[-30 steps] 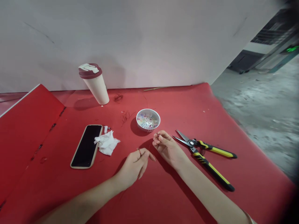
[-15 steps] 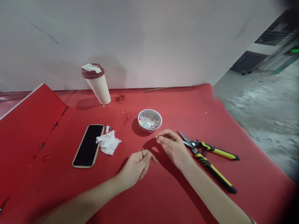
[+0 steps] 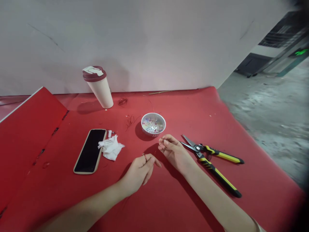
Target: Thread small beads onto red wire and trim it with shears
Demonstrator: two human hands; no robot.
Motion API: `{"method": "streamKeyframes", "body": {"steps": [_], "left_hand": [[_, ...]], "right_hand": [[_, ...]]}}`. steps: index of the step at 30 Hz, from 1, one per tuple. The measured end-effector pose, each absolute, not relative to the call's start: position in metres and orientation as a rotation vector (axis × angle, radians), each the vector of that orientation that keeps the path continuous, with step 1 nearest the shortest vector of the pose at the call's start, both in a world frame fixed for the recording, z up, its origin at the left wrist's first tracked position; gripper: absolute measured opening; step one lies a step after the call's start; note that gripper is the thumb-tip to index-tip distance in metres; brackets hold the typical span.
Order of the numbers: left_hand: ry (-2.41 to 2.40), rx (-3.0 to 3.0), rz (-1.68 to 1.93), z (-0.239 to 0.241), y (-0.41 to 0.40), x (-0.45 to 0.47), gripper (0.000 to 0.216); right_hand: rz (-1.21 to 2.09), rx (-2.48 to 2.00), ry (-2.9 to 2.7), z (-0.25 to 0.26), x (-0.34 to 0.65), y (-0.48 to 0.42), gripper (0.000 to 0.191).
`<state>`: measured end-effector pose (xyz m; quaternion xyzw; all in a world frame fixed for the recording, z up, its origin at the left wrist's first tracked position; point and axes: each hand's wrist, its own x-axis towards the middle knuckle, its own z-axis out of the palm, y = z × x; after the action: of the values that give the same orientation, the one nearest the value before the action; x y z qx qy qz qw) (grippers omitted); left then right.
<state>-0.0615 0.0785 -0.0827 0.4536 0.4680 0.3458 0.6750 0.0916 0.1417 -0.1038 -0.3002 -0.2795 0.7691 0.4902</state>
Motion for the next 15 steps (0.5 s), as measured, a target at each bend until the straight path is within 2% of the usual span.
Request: {"method": "streamKeyframes", "body": {"steps": [15], "left_hand": [[1.058,1.021,0.756,-0.0803,0.0787,-0.0615,0.035]], "right_hand": [[1.778,-0.851,-0.749,-0.1014,0.094,0.1414,0.013]]}}
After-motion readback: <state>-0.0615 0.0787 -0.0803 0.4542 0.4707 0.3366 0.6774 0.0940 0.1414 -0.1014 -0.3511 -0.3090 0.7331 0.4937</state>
